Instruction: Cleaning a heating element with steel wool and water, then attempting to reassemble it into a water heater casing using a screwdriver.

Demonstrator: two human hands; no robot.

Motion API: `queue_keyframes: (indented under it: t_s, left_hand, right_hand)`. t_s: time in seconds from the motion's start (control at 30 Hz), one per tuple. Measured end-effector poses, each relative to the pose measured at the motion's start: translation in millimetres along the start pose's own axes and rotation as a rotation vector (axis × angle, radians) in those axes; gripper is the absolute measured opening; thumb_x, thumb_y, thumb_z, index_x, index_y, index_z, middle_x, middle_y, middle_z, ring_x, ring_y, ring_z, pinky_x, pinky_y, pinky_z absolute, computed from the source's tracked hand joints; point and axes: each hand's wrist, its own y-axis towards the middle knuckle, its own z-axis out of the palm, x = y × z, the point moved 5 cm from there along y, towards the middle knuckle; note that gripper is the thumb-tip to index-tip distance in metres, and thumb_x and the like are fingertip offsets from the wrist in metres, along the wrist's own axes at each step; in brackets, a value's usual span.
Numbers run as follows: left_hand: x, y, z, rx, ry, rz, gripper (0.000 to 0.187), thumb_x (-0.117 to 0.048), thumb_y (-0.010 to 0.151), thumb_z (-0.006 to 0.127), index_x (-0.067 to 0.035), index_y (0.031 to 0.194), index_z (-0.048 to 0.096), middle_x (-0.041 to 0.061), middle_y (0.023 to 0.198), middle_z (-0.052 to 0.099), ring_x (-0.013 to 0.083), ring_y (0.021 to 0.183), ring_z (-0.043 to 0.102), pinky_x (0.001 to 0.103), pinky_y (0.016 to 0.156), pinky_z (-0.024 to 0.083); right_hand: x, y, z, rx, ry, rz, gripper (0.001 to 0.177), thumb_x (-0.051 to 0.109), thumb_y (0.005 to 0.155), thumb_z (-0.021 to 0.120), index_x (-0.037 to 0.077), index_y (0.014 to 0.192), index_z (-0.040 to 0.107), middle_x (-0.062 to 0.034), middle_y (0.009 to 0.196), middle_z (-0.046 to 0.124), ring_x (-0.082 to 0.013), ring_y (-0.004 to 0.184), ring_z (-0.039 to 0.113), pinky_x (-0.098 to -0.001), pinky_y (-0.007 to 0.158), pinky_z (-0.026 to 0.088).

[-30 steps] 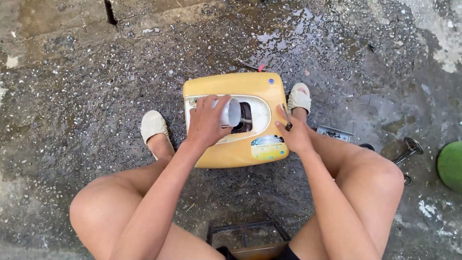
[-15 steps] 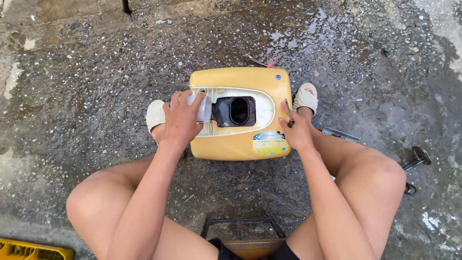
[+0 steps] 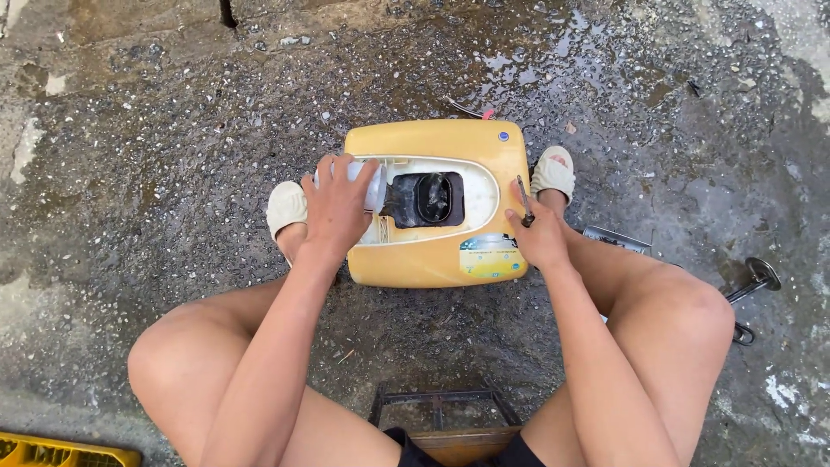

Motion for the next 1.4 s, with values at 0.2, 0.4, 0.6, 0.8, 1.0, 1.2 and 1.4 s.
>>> queue_keyframes:
  t_s: [0.2, 0.4, 0.6, 0.8, 1.0, 1.2, 1.4]
  left_hand:
    - [-3.5, -1.9, 0.6, -0.042, 0.071, 0.025, 0.089, -0.024, 0.07, 0.092, -0.033, 0.144, 0.044, 0.01, 0.138, 0.048, 0.0347, 0.142, 0.035, 0.061, 0.104, 0.037]
    - [-35.6, 1.1, -19.6, -0.041, -0.025, 0.074, 0.089, -0.026, 0.07, 0.091, -0.031, 0.146, 0.044, 0.01, 0.138, 0.049, 0.035, 0.14, 0.038, 0.059, 0.102, 0.039]
    - [-80.5, 22.0, -3.5, -0.037, -0.028, 0.199, 0.087, -0.014, 0.072, 0.089, -0.031, 0.144, 0.044, 0.012, 0.139, 0.048, 0.0375, 0.142, 0.036, 0.061, 0.104, 0.037]
    - [-110.2, 37.7, 1.7, -0.095, 0.167, 0.305, 0.085, -0.01, 0.069, 0.092, -0.031, 0.139, 0.048, 0.013, 0.138, 0.05, 0.0378, 0.143, 0.037, 0.061, 0.104, 0.036]
    - [-117.9, 41.8, -24.9, -0.262, 0.267, 0.43, 0.071, -0.012, 0.074, 0.089, -0.034, 0.133, 0.057, 0.01, 0.143, 0.051, 0.0361, 0.151, 0.025, 0.058, 0.112, 0.026]
    - [-115.3, 28.6, -80.1, -0.56, 0.047, 0.487, 0.072, -0.013, 0.075, 0.09, -0.033, 0.138, 0.06, 0.011, 0.148, 0.052, 0.0404, 0.15, 0.027, 0.057, 0.114, 0.024]
    - [-133.1, 30.5, -92.5, -0.201, -0.815, 0.316, 0.096, -0.03, 0.068, 0.096, -0.018, 0.147, 0.044, 0.013, 0.135, 0.059, 0.0379, 0.132, 0.055, 0.054, 0.106, 0.047]
  right_hand:
    - [-3.2, -0.6, 2.0, 0.007, -0.012, 0.009, 0.052, 0.035, 0.101, 0.065, 0.011, 0.148, 0.058, -0.028, 0.121, 0.069, -0.0412, 0.11, 0.067, -0.0466, 0.078, 0.06]
    - [2.9, -6.2, 0.2, 0.0, -0.022, 0.014, 0.054, 0.038, 0.101, 0.065, 0.009, 0.147, 0.058, -0.0267, 0.124, 0.068, -0.0399, 0.113, 0.067, -0.0461, 0.08, 0.061]
    - [45.3, -32.0, -13.0, 0.025, 0.039, 0.008, 0.05, 0.026, 0.103, 0.06, 0.004, 0.147, 0.055, -0.0307, 0.145, 0.054, -0.0504, 0.132, 0.052, -0.0543, 0.103, 0.052]
    - [16.4, -15.0, -1.7, 0.034, 0.019, -0.002, 0.049, 0.027, 0.103, 0.059, 0.008, 0.148, 0.055, -0.0266, 0.153, 0.047, -0.0496, 0.138, 0.046, -0.0567, 0.11, 0.047]
    - [34.1, -29.1, -9.6, 0.055, -0.003, -0.042, 0.052, 0.025, 0.104, 0.056, 0.01, 0.154, 0.049, -0.0295, 0.153, 0.045, -0.0506, 0.139, 0.044, -0.0605, 0.118, 0.032]
    - [31.0, -25.8, -26.5, -0.105, 0.099, -0.094, 0.037, 0.025, 0.101, 0.064, 0.018, 0.137, 0.066, -0.0178, 0.125, 0.067, -0.0407, 0.125, 0.059, -0.0526, 0.106, 0.046]
    - [100.5, -37.4, -91.1, -0.056, 0.36, -0.205, 0.039, 0.026, 0.098, 0.066, 0.0, 0.127, 0.065, -0.0156, 0.098, 0.071, -0.0126, 0.044, 0.058, -0.0309, 0.051, 0.051]
